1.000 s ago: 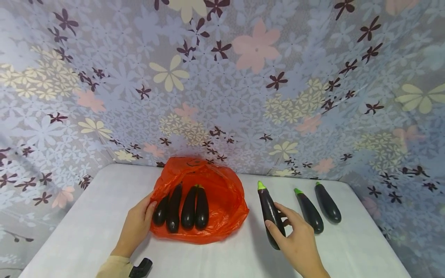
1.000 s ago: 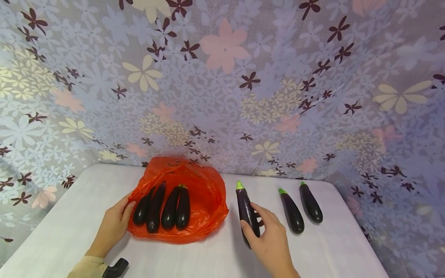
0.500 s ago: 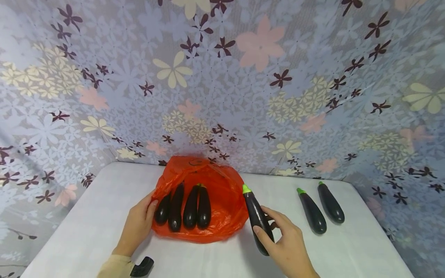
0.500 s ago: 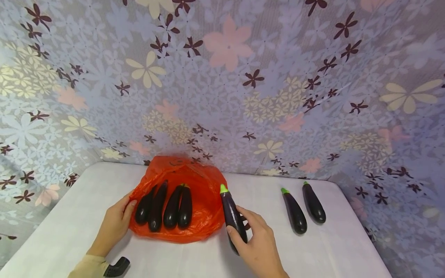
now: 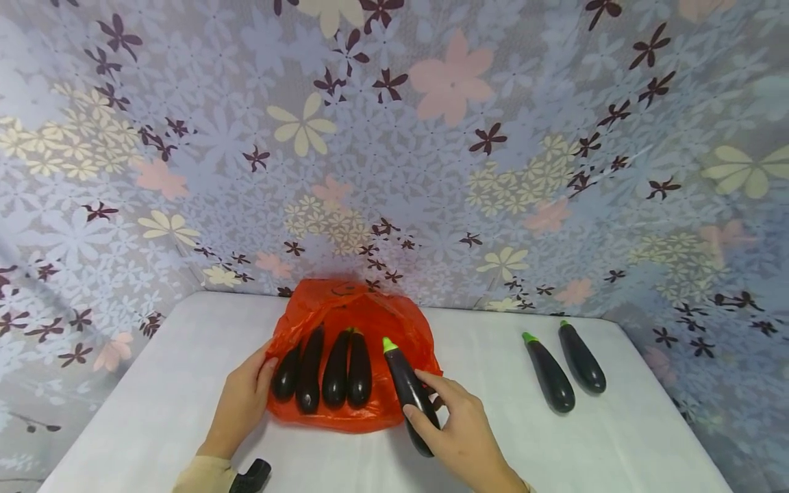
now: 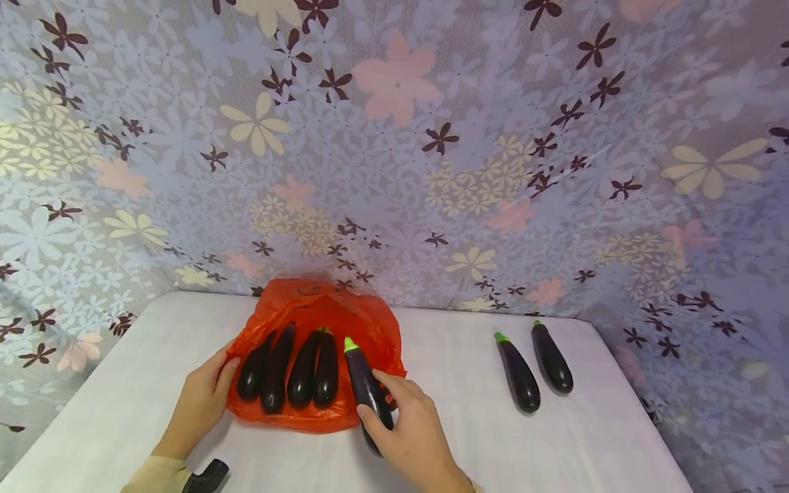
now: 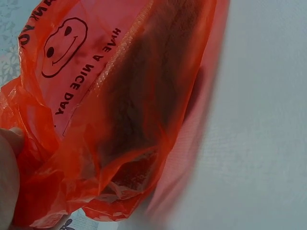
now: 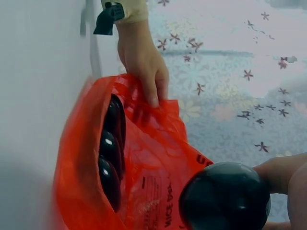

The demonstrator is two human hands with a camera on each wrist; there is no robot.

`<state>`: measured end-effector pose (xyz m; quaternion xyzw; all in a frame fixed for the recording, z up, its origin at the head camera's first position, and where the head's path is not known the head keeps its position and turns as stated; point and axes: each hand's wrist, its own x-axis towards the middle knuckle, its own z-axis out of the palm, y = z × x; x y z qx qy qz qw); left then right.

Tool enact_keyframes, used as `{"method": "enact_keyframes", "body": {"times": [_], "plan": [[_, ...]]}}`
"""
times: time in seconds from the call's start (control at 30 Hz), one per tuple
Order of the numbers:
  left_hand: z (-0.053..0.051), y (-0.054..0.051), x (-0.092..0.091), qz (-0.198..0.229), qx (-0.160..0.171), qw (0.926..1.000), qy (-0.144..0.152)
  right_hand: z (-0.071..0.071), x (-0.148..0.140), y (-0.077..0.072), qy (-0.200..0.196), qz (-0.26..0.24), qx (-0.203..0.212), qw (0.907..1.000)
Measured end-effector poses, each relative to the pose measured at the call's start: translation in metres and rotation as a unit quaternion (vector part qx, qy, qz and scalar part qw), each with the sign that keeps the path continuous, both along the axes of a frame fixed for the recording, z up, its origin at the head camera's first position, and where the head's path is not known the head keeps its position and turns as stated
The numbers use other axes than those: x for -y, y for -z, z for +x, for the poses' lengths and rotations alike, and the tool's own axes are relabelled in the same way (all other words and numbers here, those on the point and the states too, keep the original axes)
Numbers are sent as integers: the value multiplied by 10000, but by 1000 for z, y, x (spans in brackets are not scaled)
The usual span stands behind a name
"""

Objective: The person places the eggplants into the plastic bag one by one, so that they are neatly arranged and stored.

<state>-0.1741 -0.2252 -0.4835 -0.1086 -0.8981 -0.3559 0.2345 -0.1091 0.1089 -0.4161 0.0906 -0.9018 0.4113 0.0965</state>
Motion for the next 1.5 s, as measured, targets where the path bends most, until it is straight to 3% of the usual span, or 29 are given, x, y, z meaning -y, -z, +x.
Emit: {"method": "enact_keyframes", "body": {"times": [0.4, 0.93, 1.5], "plan": [[2, -2, -1, 26, -98, 9999, 10, -10, 15, 8, -388, 66, 14, 9992], [-1, -3, -1, 13, -210, 9998, 64, -28, 32, 13, -432, -112, 66, 9990], [-7, -4, 2, -91, -23, 9999, 70, -48, 54, 16, -329, -3, -161, 9993]]}}
